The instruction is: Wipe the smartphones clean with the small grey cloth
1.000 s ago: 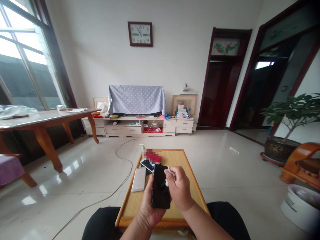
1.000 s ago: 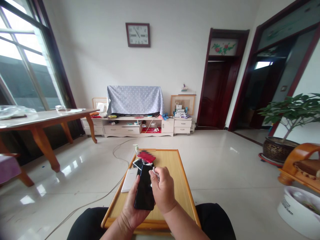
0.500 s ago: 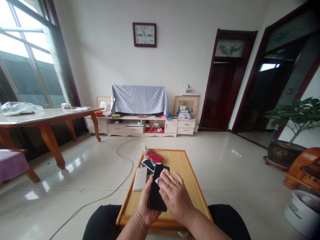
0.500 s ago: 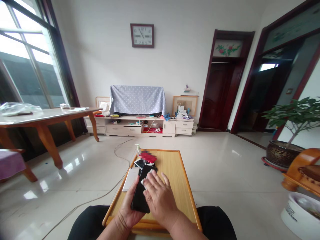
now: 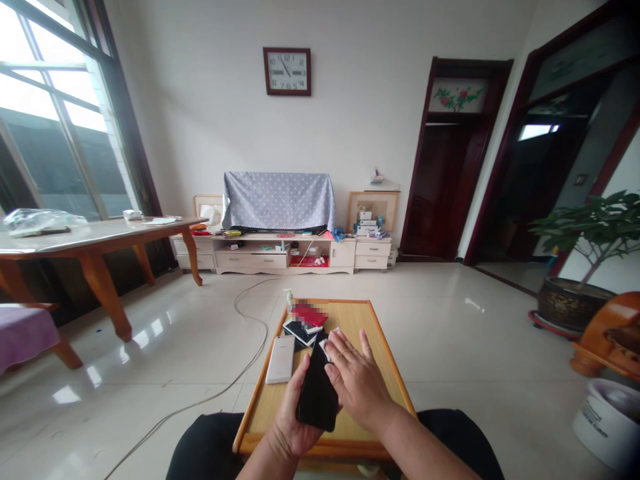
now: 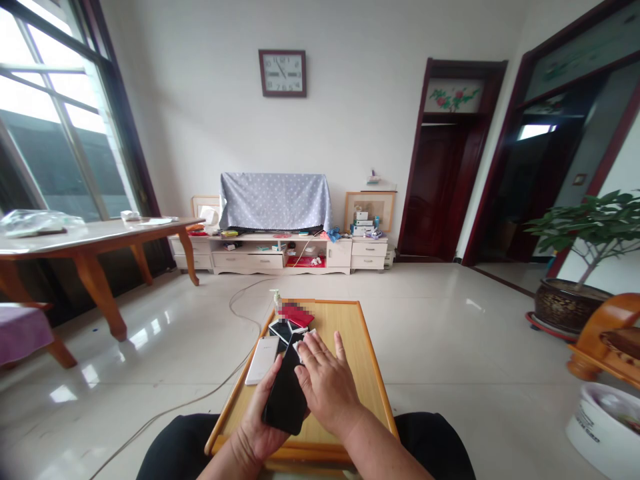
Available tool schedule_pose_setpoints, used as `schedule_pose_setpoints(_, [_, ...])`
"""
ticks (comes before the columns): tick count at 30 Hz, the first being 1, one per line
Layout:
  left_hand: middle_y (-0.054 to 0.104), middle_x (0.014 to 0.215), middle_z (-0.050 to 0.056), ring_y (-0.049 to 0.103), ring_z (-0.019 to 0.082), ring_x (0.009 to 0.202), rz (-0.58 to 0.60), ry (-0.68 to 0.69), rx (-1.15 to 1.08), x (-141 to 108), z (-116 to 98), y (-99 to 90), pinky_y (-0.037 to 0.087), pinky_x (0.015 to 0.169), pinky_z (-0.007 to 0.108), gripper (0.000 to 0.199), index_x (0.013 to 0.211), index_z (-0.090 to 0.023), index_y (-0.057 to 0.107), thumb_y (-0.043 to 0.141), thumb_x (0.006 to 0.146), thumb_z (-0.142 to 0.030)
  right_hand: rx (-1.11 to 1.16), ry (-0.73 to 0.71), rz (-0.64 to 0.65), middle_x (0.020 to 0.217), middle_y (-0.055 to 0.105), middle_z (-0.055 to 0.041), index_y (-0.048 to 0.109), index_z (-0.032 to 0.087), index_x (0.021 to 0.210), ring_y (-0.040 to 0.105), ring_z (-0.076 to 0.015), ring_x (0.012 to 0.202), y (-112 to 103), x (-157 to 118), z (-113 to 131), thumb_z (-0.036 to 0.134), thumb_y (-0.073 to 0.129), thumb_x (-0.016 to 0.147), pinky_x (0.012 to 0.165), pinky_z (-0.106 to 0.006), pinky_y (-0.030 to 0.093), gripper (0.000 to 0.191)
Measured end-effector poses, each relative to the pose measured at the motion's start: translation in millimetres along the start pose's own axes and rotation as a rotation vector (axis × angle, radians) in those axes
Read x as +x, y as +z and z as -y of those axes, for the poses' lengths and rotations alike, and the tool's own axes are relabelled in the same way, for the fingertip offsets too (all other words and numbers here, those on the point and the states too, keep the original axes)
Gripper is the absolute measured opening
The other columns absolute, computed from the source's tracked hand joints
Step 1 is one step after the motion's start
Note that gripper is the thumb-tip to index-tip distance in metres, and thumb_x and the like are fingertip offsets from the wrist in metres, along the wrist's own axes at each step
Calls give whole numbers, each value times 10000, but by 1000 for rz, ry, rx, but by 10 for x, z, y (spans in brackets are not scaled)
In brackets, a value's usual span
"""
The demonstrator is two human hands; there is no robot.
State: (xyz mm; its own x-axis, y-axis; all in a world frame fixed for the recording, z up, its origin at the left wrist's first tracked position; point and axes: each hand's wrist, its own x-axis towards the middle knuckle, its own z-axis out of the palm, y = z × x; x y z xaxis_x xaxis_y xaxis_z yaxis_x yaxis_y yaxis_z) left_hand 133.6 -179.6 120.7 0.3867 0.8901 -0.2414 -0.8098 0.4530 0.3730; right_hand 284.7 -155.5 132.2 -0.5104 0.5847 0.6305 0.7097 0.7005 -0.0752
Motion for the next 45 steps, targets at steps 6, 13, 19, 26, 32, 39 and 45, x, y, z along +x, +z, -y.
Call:
schedule_pose_setpoints(6, [753,1067,132,715,262,1025,-29,8,-28,25,-22,-116,541,953,364,480,1214,-121,657,642,889,-475,88,-179,51,1495,485,-97,473,200,1462,399,-265,1422,38,-175,208,336,490,1002,1213,-575,224,480])
schedule_pose_setpoints(13, [750,1093,104,714,249,1023,25,-26,13,81,63,-61,523,977,383,498,1317,-173,597,630,906,-451,52,-10,-23,1454,531,-136,549,189,1399,466,-275,1375,-2,155,-33,299,449,1015,1196,-614,217,411])
schedule_pose_setpoints(19, [762,1008,110,722,236,983,6,-66,-34,82,-26,-177,516,990,355,513,1174,-102,662,613,895,-530,121,-206,122,1492,488,-113,488,165,1451,402,-274,1419,-1,-115,271,347,465,1003,1212,-542,249,484])
schedule_pose_setpoints(26, [751,1073,155,718,267,1006,-11,-36,24,56,-61,-214,517,995,398,540,1236,-60,620,642,889,-474,143,-139,63,1439,553,-102,552,200,1393,470,-268,1373,92,-349,245,267,476,986,1190,-584,277,419])
schedule_pose_setpoints(32, [756,1064,159,722,259,1009,-12,-91,112,55,0,-197,527,949,344,526,1308,-68,583,641,900,-396,401,241,-130,1419,569,-133,591,216,1369,533,-276,1318,252,-210,-283,311,455,996,1076,-481,475,408])
schedule_pose_setpoints(39, [763,922,157,732,259,817,-53,-179,303,61,81,-306,550,776,338,506,1181,-81,654,670,856,-469,1156,906,-44,915,753,-80,733,169,1057,684,-221,778,291,-333,-409,515,671,821,580,-268,501,423])
schedule_pose_setpoints(45, [743,836,108,711,311,837,-48,-8,495,145,62,-468,552,773,414,465,1094,-227,693,707,769,-559,1354,1121,-75,947,742,-92,724,193,979,679,-221,802,541,-606,-454,497,725,731,600,-264,467,392])
